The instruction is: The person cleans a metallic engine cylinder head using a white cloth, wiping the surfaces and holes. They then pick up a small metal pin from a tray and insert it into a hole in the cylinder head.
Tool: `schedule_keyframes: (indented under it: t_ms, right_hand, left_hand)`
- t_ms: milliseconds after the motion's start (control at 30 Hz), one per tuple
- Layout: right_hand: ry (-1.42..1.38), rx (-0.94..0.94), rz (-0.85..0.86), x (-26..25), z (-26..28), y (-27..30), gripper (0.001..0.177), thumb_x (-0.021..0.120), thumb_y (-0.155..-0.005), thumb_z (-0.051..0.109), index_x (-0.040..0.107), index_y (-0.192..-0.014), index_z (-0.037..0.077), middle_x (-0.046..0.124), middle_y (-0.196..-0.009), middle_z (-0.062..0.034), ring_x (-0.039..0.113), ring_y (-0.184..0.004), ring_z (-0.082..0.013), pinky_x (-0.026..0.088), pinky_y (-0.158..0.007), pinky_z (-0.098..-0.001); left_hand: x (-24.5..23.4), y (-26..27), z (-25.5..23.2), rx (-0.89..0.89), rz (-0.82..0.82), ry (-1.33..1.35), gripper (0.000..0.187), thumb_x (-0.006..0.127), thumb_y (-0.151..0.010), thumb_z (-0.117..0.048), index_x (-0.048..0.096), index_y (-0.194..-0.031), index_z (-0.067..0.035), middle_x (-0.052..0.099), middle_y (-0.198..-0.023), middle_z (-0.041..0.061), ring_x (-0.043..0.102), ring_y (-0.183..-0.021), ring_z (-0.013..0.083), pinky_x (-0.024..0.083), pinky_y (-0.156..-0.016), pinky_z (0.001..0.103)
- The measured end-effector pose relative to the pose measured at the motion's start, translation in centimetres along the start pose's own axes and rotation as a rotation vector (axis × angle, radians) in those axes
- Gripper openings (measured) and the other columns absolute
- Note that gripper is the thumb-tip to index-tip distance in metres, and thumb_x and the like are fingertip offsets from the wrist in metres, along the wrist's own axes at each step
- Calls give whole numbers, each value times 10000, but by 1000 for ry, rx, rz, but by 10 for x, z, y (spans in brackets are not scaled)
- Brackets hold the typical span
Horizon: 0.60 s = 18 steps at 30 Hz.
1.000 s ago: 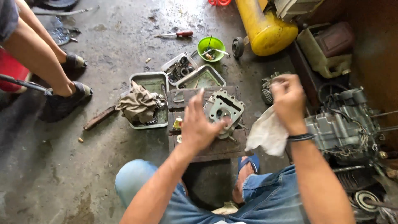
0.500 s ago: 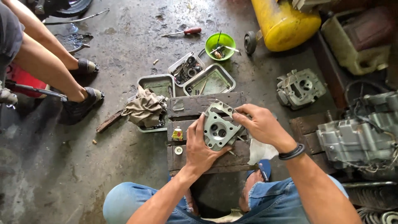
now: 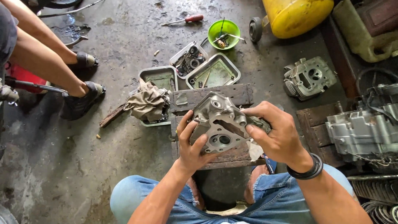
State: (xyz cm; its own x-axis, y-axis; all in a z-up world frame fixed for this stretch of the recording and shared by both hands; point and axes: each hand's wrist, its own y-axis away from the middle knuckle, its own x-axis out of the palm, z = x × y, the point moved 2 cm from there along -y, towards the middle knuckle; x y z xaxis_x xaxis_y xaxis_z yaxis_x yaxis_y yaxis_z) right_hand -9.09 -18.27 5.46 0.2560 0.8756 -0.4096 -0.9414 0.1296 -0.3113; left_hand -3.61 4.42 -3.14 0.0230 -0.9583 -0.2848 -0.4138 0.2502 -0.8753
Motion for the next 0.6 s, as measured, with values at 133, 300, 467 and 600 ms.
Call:
schedule_keyframes:
  t_ms: [133,300,467,600]
  right_hand:
    - [19,-17,-12,6,0,-9,308,744,-831,217,770,-1104,77,637,-796,-61,603,-680,-185,511,-636,-322]
    - [59,78,-43,9,-4,-18,315,734,-882,239,767,-1140,62,691,-837,-118,661,-767,-214,534,-718,-372]
    - [33,198,-10,3,-10,-26,396,691,-905,396,779,-1108,68,743,-850,-142,680,-805,-185,547,-744,-391]
    - [-5,273,9,-2,-9,-26,592,597,-883,582,768,-1150,82,740,-827,-135,643,-839,-149,546,-742,-387]
  left_hand:
    - [1,-8,3,-19,-18,2,837,910,-760,-409,449,-1431,-216,468,-1324,221,505,-1225,681,491,-1000,708]
    - [4,-27,-6,-250,-59,73,1065,969,-631,-459,404,-1394,24,535,-1298,314,592,-1192,566,512,-1007,633]
    - [3,-22,-10,-569,-55,291,1219,1021,-521,-396,373,-1464,25,588,-1255,251,649,-1129,391,534,-968,515]
    - [2,-36,-9,-677,-73,418,1208,1013,-529,-377,367,-1472,15,644,-1215,218,664,-1084,292,537,-962,449]
